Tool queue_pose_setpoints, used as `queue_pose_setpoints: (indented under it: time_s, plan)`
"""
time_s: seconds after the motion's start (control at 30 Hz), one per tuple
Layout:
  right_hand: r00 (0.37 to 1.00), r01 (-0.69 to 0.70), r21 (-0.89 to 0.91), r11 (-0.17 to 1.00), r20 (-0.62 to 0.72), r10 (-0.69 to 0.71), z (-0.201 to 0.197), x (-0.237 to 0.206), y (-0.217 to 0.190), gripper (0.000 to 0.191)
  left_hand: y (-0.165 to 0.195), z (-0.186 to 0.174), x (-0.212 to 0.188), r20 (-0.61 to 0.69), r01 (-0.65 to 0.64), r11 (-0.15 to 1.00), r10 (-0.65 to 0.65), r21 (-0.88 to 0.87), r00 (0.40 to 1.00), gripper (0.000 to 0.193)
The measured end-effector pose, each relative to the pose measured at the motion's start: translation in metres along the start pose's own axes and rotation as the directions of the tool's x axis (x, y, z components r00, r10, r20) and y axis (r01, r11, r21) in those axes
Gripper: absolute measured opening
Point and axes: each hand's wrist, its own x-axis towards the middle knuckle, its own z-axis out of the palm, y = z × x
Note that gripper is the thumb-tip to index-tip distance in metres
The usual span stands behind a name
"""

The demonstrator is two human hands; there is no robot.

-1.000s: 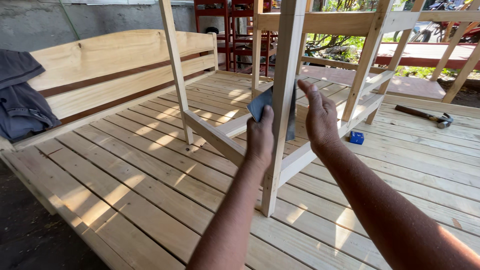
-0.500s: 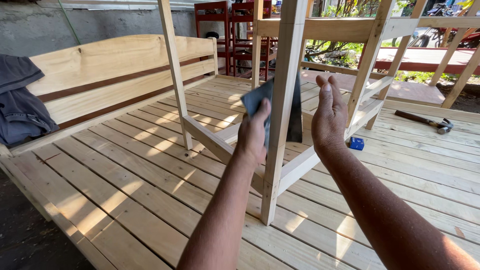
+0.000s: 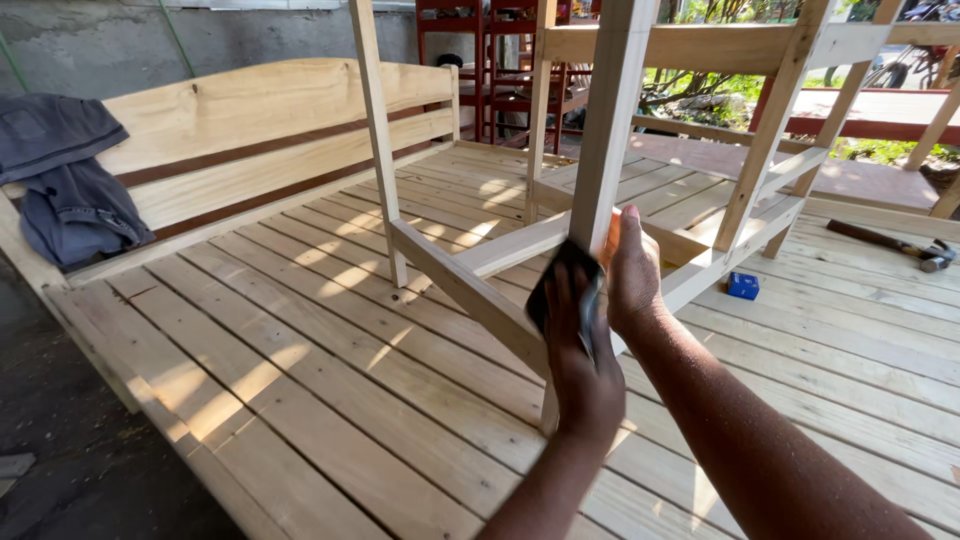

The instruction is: The person sands a wooden chair frame with a sheet of sandpaper, holding the frame steady with one hand while rubbing the sandpaper along the legs, stretchers, and rails. They reposition around the chair and continue sanding different surfaces of the frame.

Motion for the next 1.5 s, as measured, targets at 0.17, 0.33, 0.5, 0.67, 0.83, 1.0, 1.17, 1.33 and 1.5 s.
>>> queue_pose_setpoints:
  time_s: [0.17,0.33,0.5,0.67,0.83,1.0,1.17,1.33,1.5]
  plan:
    - [0.959,-0.003,0.024,1.0,0.285,-0.004,0.006,-0.015,-0.013,0.07,-0.028,0.005,-0.085,-0.213,0.424,0.904,-0.427,-0.059,0.879,0.052]
    - [0.959,0.078,-0.183,0.98,0.284,-0.023,0.013,-0.026,-0.019,0.065,-0.061,0.007,-0.05,-0.168,0.771,0.348,-0.937,-0.534,0.307,0.051]
    - [0.961,0.116,-0.143,0.983,0.266,-0.075,0.02,-0.026,-0.009,0.059,-0.061,0.006,-0.064,-0.206,0.794,0.44,-0.898,-0.421,0.388,0.05]
    - [0.959,0.167,-0.121,0.979,0.249,-0.133,0.016,-0.022,-0.005,0.061,-0.077,-0.007,-0.055,-0.03,0.912,0.124,-0.992,-0.391,0.122,0.055]
    - [0.958,0.152,-0.175,0.973,0.269,-0.102,0.012,-0.02,-0.008,0.066,-0.093,-0.053,-0.053,0.157,0.943,0.187,-0.959,-0.275,0.236,0.053]
    - [0.951,0.182,-0.106,0.977,0.272,-0.148,0.015,-0.021,-0.008,0.063,-0.1,-0.066,-0.054,0.318,0.939,0.154,-0.914,-0.308,0.254,0.048]
    - [0.95,0.2,-0.109,0.974,0.266,-0.165,0.015,-0.022,-0.008,0.061,-0.102,-0.066,-0.052,0.376,0.939,0.121,-0.894,-0.322,0.244,0.049]
    - [0.941,0.229,-0.109,0.967,0.278,-0.192,0.014,-0.022,-0.006,0.061,-0.103,-0.074,-0.059,0.31,0.961,0.13,-0.928,-0.245,0.205,0.051]
    - [0.942,0.231,-0.097,0.968,0.27,-0.198,0.015,-0.019,-0.004,0.059,-0.107,-0.06,-0.047,0.358,0.966,0.122,-0.912,-0.23,0.2,0.051]
